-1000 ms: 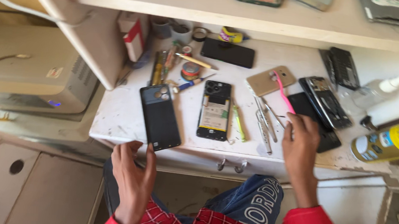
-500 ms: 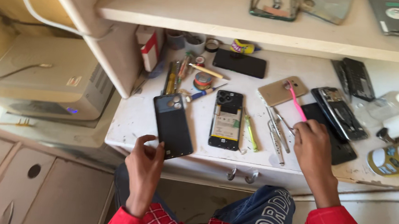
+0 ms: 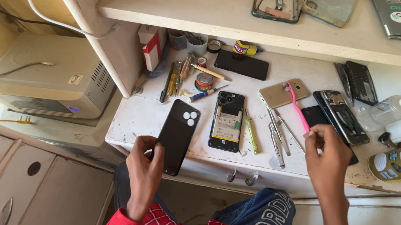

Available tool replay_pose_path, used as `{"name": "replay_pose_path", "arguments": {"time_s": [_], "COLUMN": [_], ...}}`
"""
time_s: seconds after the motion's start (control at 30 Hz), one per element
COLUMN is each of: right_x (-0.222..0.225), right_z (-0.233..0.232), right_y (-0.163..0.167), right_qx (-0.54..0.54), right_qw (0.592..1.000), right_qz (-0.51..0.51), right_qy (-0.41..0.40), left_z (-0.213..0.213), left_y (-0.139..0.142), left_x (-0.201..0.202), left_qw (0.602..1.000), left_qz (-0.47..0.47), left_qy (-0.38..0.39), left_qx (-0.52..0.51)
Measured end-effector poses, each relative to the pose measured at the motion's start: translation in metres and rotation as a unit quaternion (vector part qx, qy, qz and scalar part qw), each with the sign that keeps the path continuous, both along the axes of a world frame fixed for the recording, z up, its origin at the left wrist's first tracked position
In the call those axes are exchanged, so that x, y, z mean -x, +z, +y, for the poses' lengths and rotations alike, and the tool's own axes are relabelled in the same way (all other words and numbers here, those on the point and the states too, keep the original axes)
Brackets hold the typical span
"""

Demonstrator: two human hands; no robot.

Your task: The person works at a repair bench on a disassembled smartphone, using a small green tool and a screwdriver to work around the phone's internal components and battery area. They reposition the phone repeatedly, then pick up the back cover and press it onto the phone body to reassemble it.

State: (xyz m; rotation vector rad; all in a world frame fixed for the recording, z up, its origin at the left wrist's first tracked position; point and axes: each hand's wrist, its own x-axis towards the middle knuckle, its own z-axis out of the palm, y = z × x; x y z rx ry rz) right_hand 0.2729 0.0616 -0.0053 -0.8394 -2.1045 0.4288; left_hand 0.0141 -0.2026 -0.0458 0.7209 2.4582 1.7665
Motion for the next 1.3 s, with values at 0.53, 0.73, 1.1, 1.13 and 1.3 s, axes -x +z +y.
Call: {"name": "replay_pose_path", "arguments": {"time_s": [0.53,0.73,1.1,1.13,1.3], "right_x": [0.031,0.051,0.069,0.069,0.071], "right_z": [-0.123,-0.136,-0.149,-0.149,-0.15], "right_y": [0.019,0.021,0.024,0.023,0.022], "right_qx": [0.431,0.458,0.449,0.455,0.455], "right_qw": [0.86,0.837,0.861,0.857,0.854], "right_qz": [0.214,0.238,0.209,0.213,0.222], "right_qy": [0.171,0.183,0.116,0.112,0.119], "left_z": [-0.006,-0.007,-0.012,-0.012,-0.013], "left_y": [0.031,0.039,0.06,0.061,0.061], "left_x": [-0.045,-0.059,-0.082,-0.083,-0.084], "left_qw": [0.918,0.94,0.951,0.952,0.959], "left_qz": [-0.343,-0.284,-0.242,-0.237,-0.203], "left_qy": [-0.072,-0.1,-0.148,-0.149,-0.155], "left_qx": [-0.184,-0.16,-0.126,-0.125,-0.126]}}
